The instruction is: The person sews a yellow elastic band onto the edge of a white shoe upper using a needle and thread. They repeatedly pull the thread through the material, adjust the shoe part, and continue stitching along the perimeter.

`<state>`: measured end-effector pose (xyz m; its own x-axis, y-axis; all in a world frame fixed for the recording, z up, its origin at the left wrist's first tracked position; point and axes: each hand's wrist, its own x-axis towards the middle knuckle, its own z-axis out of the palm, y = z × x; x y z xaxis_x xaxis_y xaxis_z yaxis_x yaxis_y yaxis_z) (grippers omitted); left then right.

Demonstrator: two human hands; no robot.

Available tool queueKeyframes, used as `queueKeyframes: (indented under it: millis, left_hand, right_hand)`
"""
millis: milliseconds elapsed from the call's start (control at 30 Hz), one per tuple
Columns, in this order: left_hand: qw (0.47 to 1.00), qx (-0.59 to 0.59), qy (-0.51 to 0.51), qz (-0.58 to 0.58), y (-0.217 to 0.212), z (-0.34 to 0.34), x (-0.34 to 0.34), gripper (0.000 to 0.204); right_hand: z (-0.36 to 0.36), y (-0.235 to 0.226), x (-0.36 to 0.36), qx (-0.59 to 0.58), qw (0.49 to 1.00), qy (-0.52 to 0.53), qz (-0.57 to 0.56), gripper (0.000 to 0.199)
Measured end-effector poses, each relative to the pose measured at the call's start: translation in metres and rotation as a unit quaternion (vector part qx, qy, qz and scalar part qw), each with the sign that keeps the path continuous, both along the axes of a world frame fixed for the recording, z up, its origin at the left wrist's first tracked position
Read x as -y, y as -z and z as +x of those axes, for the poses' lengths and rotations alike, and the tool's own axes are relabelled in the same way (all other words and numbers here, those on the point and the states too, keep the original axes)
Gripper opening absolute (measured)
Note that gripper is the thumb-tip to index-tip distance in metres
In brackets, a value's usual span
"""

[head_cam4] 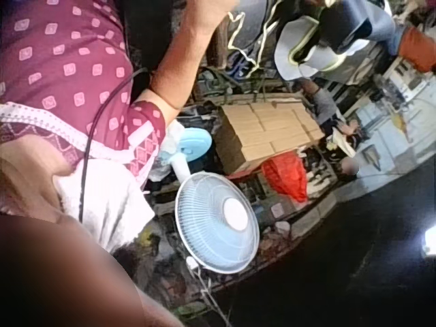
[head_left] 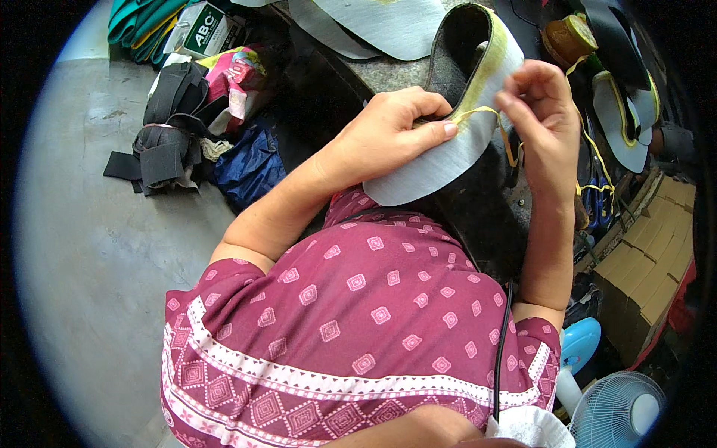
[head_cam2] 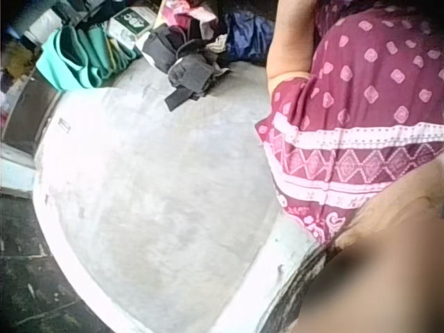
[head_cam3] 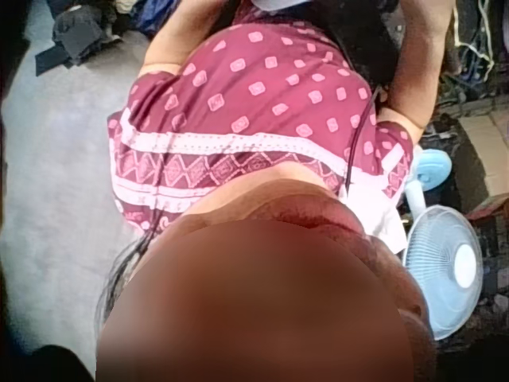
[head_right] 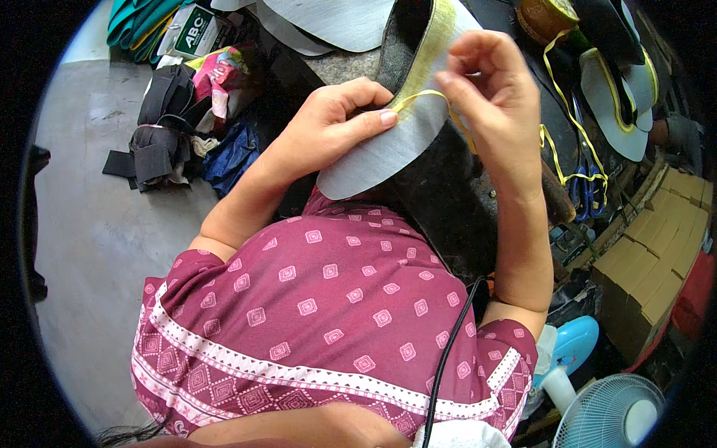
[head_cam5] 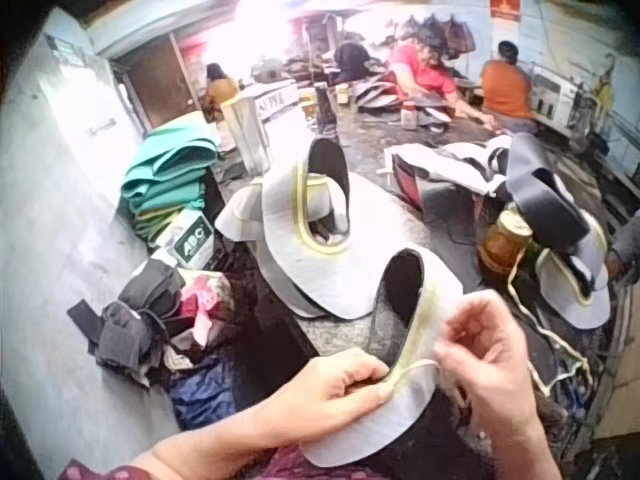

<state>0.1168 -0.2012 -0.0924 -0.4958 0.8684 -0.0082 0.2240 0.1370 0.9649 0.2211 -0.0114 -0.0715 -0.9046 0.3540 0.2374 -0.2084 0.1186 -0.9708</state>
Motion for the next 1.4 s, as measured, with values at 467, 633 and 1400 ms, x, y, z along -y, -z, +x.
queueKeyframes:
  millis: [467,633,1400]
  left_hand:
    - [0.999,-0.038,0.025,-0.006,-0.007,-0.007,-0.008,0.029]
    - [0.997,-0.070,-0.012,0.040,-0.011,-0.004,-0.009,0.029]
    - [0.990,-0.143,0.015,-0.006,-0.016,0.001,-0.016,0.022]
  right_hand:
    - [0.007,0.001,-0.011,-0.053,0.960,0.021,0.273,0.057]
    - [0.013,-0.005,-0.010,-0.002,0.948,-0.042,0.315,0.054]
    - [0.007,0.001,-0.017,-0.030,0.977,-0.048,0.207,0.044]
